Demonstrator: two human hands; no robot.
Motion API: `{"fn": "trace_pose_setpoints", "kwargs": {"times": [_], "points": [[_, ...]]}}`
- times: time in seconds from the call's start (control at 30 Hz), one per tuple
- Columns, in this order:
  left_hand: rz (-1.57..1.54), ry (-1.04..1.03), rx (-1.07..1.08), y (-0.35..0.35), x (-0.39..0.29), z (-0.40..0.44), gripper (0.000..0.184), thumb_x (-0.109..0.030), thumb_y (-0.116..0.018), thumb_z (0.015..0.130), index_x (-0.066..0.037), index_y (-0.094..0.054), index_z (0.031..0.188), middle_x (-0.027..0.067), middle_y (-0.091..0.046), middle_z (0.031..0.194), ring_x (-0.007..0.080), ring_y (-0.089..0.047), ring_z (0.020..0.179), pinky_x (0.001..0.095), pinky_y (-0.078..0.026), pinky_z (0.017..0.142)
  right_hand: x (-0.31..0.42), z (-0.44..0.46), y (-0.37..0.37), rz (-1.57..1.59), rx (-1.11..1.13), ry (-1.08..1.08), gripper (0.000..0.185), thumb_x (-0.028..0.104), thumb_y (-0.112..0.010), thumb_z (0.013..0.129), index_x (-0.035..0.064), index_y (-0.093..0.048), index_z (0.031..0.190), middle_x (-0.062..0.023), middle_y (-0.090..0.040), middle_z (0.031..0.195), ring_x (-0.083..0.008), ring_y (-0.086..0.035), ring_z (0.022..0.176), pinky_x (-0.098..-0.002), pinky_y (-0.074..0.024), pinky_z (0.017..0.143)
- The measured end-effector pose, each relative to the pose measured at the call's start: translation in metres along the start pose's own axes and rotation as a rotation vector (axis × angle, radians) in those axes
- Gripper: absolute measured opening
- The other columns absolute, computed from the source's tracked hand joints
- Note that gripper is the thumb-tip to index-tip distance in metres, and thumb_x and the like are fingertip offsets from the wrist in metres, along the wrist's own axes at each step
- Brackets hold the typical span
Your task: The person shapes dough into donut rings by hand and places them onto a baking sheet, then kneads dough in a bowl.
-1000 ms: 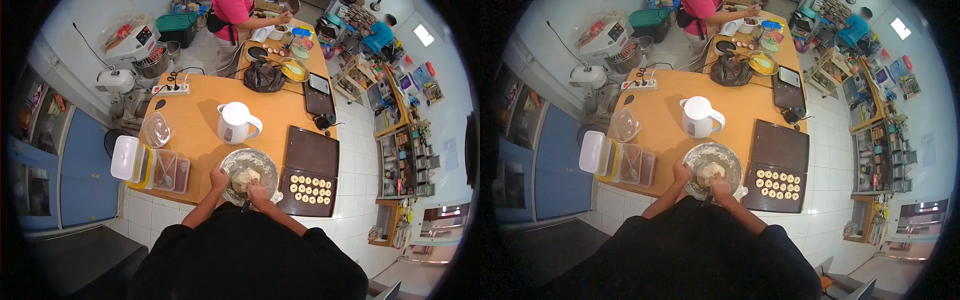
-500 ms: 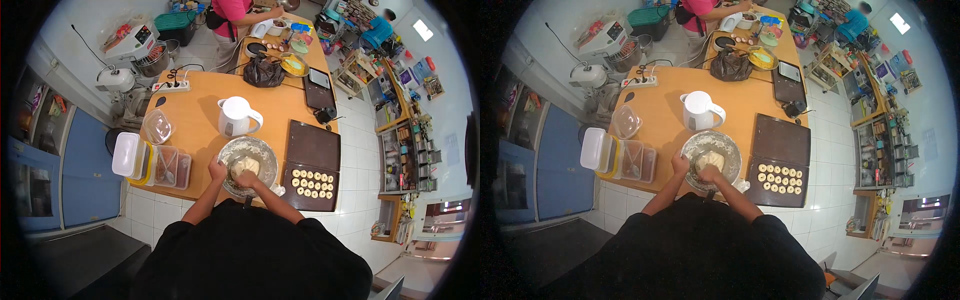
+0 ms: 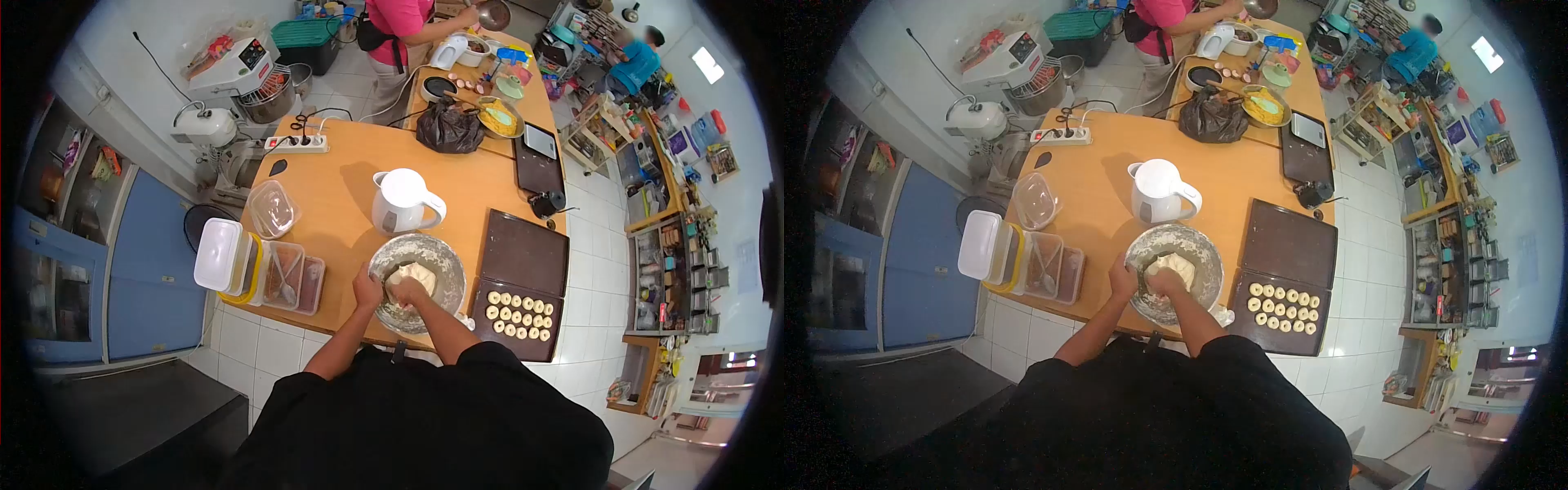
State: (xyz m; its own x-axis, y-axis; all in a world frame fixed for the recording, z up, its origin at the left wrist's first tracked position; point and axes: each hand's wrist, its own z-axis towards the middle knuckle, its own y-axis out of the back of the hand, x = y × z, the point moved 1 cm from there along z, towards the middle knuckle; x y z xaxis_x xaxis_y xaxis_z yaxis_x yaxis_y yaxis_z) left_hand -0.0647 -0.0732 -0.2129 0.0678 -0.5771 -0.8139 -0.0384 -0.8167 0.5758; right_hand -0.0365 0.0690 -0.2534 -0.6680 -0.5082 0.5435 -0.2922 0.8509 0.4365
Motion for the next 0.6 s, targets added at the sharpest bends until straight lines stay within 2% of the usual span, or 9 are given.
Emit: {"fn": "trace_pose_setpoints", "kwargs": {"times": [0.1,0.2,0.27,0.3,0.37,0.4,0.5,0.57,0.6], "points": [[-0.024,-0.007,0.025,0.005,-0.007,-0.001,0.022,-0.004,-0.054,0.087,0.0,-0.059,0.109,0.0263,-0.066,0.096,0.0462,-0.062,0.094,0.0501,-0.049,0.082,0.009,-0.001,0.005,-0.021,0.001,0.046,0.049,0.039,-0.056,0.081,-0.0073,-0.067,0.068,-0.0183,-0.065,0.061,-0.0266,-0.067,0.052,-0.0375,-0.0563,0.052],[-0.01,0.021,0.041,0.005,-0.001,-0.005,0.024,-0.005,-0.055,0.087,-0.001,-0.059,0.11,0.0261,-0.066,0.096,0.0464,-0.062,0.093,0.0507,-0.049,0.081,0.008,0.001,0.0,0.034,0.018,0.049,0.053,0.042,-0.055,0.08,-0.0086,-0.068,0.073,-0.0215,-0.063,0.059,-0.0298,-0.067,0.055,-0.0396,-0.0569,0.058],[-0.047,-0.036,-0.014,0.002,-0.002,-0.006,0.025,-0.005,-0.055,0.087,-0.002,-0.058,0.111,0.0267,-0.066,0.095,0.0468,-0.062,0.093,0.0516,-0.048,0.08,0.012,-0.006,0.001,-0.145,-0.152,0.064,0.058,0.048,-0.053,0.081,-0.0071,-0.07,0.08,-0.0261,-0.067,0.071,-0.0353,-0.07,0.069,-0.0431,-0.0564,0.071],[-0.055,-0.039,-0.016,0.0,-0.002,-0.005,0.025,-0.005,-0.055,0.087,-0.002,-0.058,0.111,0.0267,-0.066,0.095,0.0468,-0.062,0.093,0.0516,-0.048,0.08,0.015,-0.008,0.004,-0.151,-0.159,0.065,0.058,0.048,-0.053,0.081,-0.0071,-0.07,0.08,-0.0261,-0.067,0.071,-0.0353,-0.07,0.069,-0.0431,-0.0564,0.071],[-0.014,0.009,0.022,0.0,0.004,-0.006,0.026,-0.005,-0.055,0.087,-0.002,-0.057,0.113,0.027,-0.066,0.095,0.0467,-0.062,0.092,0.052,-0.048,0.08,0.022,-0.018,0.001,-0.269,-0.244,0.045,0.059,0.049,-0.049,0.083,-0.0029,-0.072,0.098,-0.0257,-0.069,0.103,-0.0365,-0.068,0.101,-0.0467,-0.0517,0.087],[-0.016,0.006,0.012,0.002,0.003,-0.005,0.026,-0.005,-0.055,0.087,-0.002,-0.057,0.113,0.027,-0.066,0.095,0.0467,-0.062,0.092,0.052,-0.048,0.08,0.027,-0.026,0.0,-0.281,-0.295,0.023,0.059,0.049,-0.048,0.085,-0.0023,-0.071,0.102,-0.0269,-0.067,0.109,-0.0376,-0.065,0.106,-0.0479,-0.0503,0.09],[-0.001,-0.02,0.027,0.002,0.002,-0.009,0.028,-0.005,-0.055,0.087,-0.002,-0.057,0.114,0.0277,-0.065,0.096,0.0471,-0.062,0.093,0.0522,-0.048,0.08,0.031,-0.029,0.006,-0.302,-0.245,0.087,0.057,0.048,-0.052,0.087,-0.0049,-0.069,0.1,-0.027,-0.069,0.097,-0.0389,-0.068,0.095,-0.0466,-0.0536,0.083],[-0.003,-0.036,-0.025,-0.002,0.002,-0.006,0.029,-0.004,-0.054,0.086,-0.001,-0.057,0.115,0.0281,-0.065,0.097,0.0472,-0.062,0.093,0.0521,-0.048,0.08,-0.007,0.013,-0.007,-0.493,-0.111,0.191,0.049,0.042,-0.055,0.089,-0.0046,-0.067,0.1,-0.0253,-0.07,0.096,-0.0357,-0.069,0.095,-0.0435,-0.0553,0.081],[-0.007,-0.039,-0.022,-0.004,0.003,-0.004,0.029,-0.004,-0.054,0.086,-0.001,-0.057,0.115,0.0281,-0.065,0.097,0.0472,-0.062,0.093,0.0521,-0.048,0.08,-0.001,0.013,0.0,-0.107,0.058,0.073,0.043,0.037,-0.057,0.089,-0.0039,-0.066,0.098,-0.0226,-0.071,0.093,-0.0328,-0.07,0.094,-0.0428,-0.0559,0.078]]}}
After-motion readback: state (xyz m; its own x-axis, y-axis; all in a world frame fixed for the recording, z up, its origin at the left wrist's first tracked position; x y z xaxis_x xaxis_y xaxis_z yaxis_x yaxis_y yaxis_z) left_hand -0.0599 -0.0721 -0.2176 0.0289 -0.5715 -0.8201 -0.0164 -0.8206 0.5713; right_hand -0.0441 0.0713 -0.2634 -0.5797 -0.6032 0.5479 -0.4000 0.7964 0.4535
